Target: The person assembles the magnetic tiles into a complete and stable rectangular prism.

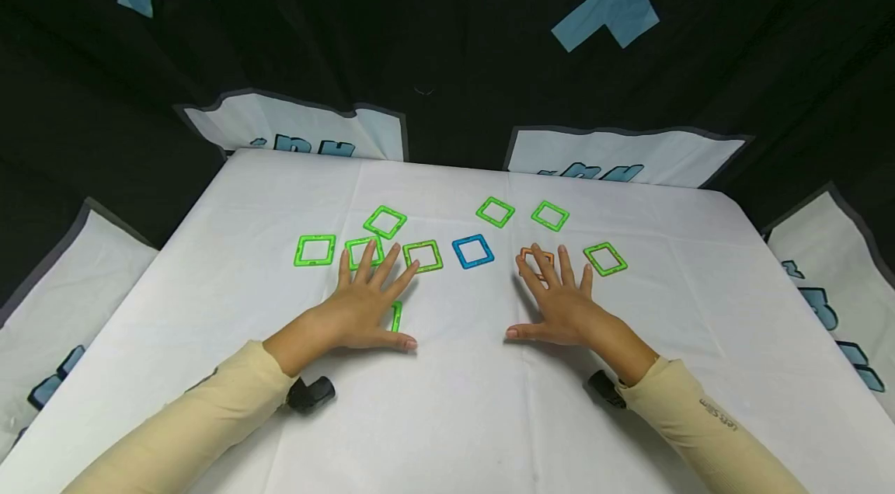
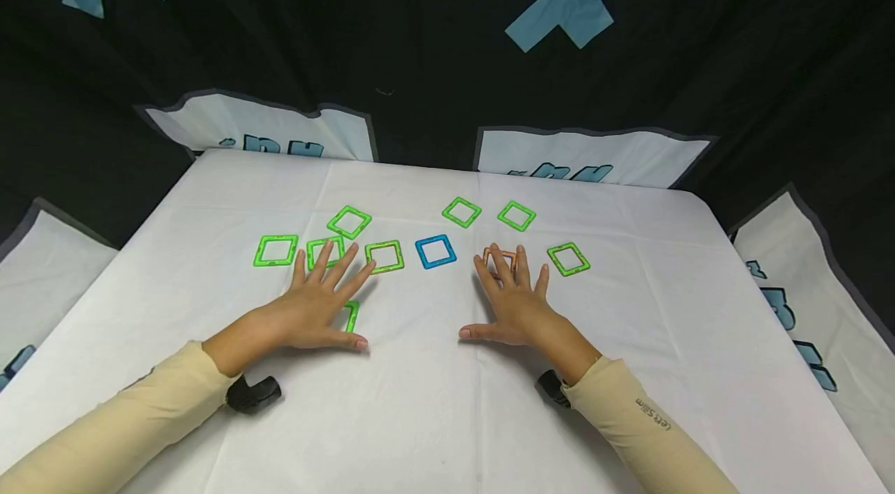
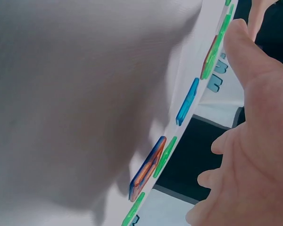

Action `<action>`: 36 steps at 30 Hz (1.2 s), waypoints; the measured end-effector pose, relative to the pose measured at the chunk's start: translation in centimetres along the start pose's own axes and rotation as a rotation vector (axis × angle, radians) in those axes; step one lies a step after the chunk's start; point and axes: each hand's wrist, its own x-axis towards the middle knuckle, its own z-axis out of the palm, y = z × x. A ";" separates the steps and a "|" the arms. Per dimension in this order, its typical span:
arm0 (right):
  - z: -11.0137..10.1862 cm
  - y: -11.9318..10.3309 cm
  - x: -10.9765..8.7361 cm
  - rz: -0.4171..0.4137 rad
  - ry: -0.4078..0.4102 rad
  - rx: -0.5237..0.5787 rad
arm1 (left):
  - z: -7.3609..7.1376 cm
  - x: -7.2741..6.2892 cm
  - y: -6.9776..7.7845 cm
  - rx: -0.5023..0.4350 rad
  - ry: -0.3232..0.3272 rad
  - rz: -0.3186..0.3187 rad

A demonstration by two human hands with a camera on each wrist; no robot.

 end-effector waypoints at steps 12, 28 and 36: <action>-0.6 -0.7 2.1 -0.076 0.006 -0.019 | -0.4 -0.8 -1.0 -0.027 -0.039 -0.017; -1.9 -6.5 9.4 -0.155 -0.075 -0.038 | -0.3 -2.2 -2.2 -0.103 -0.053 -0.008; -1.5 -8.5 11.3 -0.203 -0.150 -0.025 | 0.1 -2.7 -2.3 -0.146 -0.008 0.032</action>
